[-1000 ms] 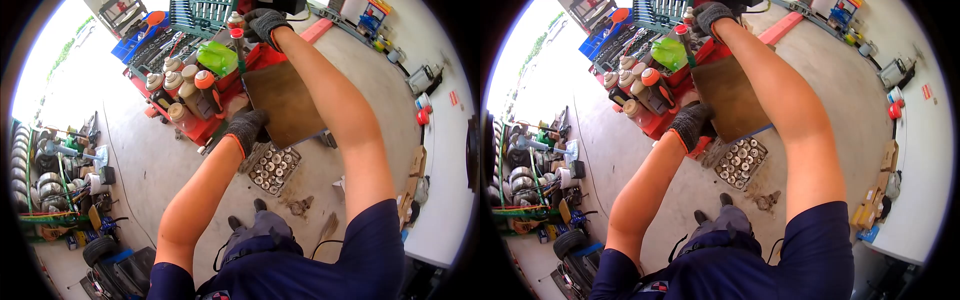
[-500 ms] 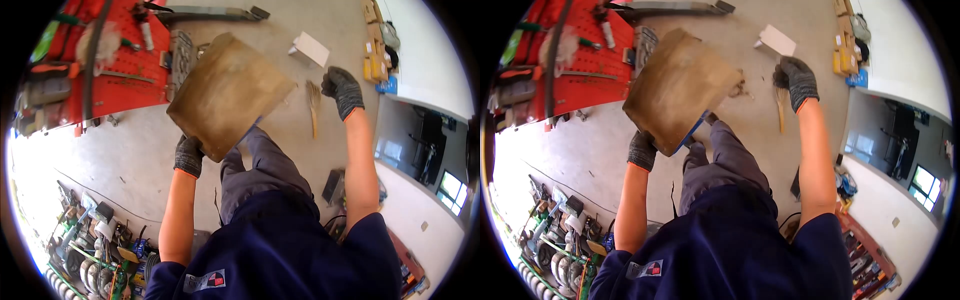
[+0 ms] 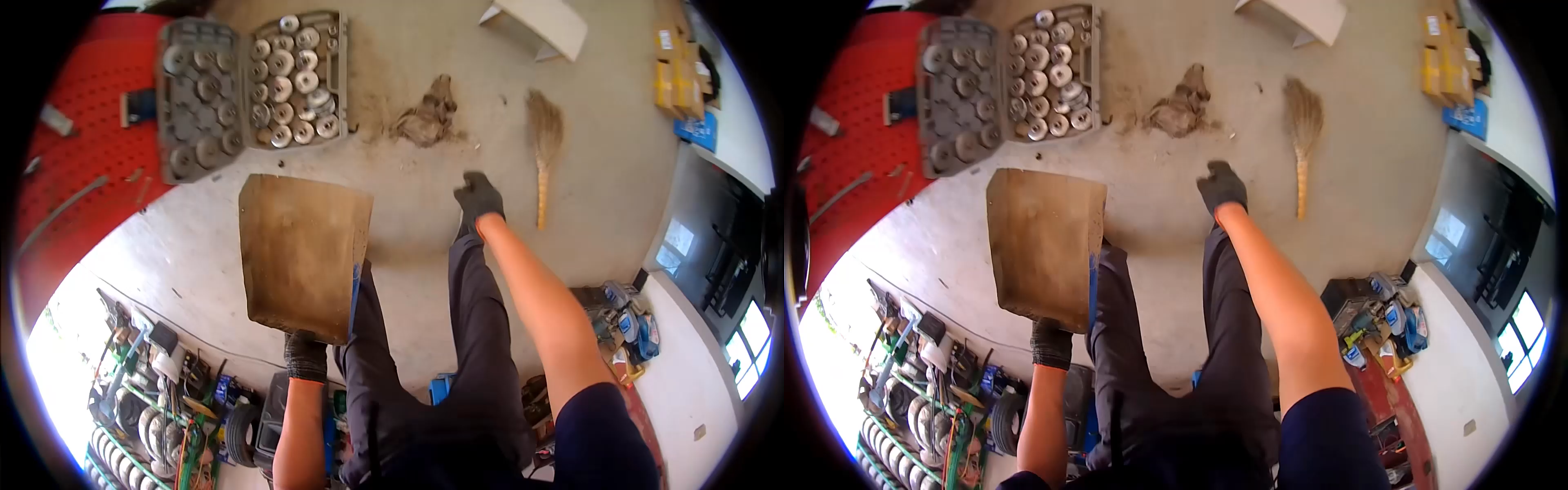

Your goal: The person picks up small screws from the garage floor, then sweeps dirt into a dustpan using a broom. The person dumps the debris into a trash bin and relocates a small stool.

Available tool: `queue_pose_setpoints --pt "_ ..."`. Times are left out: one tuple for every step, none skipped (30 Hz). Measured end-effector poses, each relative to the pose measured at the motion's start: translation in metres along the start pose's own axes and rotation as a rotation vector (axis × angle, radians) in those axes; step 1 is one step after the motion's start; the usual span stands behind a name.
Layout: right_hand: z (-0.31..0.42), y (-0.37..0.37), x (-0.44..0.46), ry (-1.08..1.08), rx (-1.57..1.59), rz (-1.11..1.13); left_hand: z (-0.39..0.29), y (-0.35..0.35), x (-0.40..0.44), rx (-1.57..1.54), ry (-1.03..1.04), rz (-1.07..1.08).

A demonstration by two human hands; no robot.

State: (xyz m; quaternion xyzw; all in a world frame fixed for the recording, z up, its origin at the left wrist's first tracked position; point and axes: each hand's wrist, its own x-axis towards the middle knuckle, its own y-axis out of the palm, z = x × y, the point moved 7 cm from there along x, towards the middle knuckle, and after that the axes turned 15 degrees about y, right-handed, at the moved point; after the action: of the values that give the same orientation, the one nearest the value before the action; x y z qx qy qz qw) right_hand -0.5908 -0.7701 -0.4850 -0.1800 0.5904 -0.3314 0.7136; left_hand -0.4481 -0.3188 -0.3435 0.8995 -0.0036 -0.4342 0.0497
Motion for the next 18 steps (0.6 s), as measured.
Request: queue_pose_setpoints --pt "0.011 0.029 0.038 -0.045 -0.172 0.059 0.029 -0.003 0.003 -0.066 -0.023 -0.002" --pt "0.023 0.053 0.070 -0.055 -0.264 0.065 0.056 -0.004 0.010 -0.136 -0.040 -0.003" --pt "0.038 0.074 0.101 -0.076 -0.365 0.022 0.077 -0.002 0.010 -0.131 -0.044 -0.036" --pt "0.056 0.090 0.125 -0.116 -0.470 -0.016 0.096 0.006 0.006 -0.223 -0.123 -0.084" --pt "0.065 0.110 0.159 -0.091 -0.459 -0.063 0.110 0.014 0.005 -0.314 -0.189 -0.130" --pt "0.080 0.113 0.164 -0.034 -0.550 -0.047 0.118 0.013 0.006 -0.307 -0.171 -0.152" --pt "0.084 0.128 0.182 -0.077 -0.654 -0.087 0.128 0.007 0.004 -0.322 -0.213 -0.236" --pt "0.085 0.144 0.207 -0.118 -0.733 -0.135 0.134 0.002 0.005 -0.340 -0.259 -0.315" --pt "0.078 0.160 0.231 -0.133 -0.783 -0.106 0.133 0.004 0.015 -0.341 -0.251 -0.327" --pt "0.069 0.169 0.250 -0.097 -0.717 -0.110 0.123 0.010 0.022 -0.293 -0.178 -0.289" --pt "0.056 0.169 0.260 -0.051 -0.663 -0.118 0.118 0.015 0.026 -0.247 -0.122 -0.249" --pt "0.050 0.156 0.245 -0.035 -0.693 -0.113 0.118 0.014 0.024 -0.252 -0.153 -0.261" --pt "0.068 0.125 0.211 -0.126 -0.593 -0.148 0.108 0.012 0.026 -0.225 -0.156 -0.209" --pt "0.088 0.094 0.179 -0.232 -0.479 -0.195 0.099 0.016 0.032 -0.209 -0.140 -0.144" --pt "0.091 0.065 0.158 -0.399 -0.294 -0.292 0.095 0.023 0.039 -0.233 -0.131 -0.125" --pt "0.105 0.031 0.119 -0.574 -0.102 -0.380 0.087 0.025 0.046 -0.159 -0.051 -0.138" --pt "0.099 0.004 0.096 -0.425 0.160 -0.200 0.080 0.023 0.050 -0.081 0.022 -0.163" --pt "0.105 -0.022 0.064 -0.379 0.393 -0.040 0.093 0.000 0.062 -0.008 -0.004 -0.192"
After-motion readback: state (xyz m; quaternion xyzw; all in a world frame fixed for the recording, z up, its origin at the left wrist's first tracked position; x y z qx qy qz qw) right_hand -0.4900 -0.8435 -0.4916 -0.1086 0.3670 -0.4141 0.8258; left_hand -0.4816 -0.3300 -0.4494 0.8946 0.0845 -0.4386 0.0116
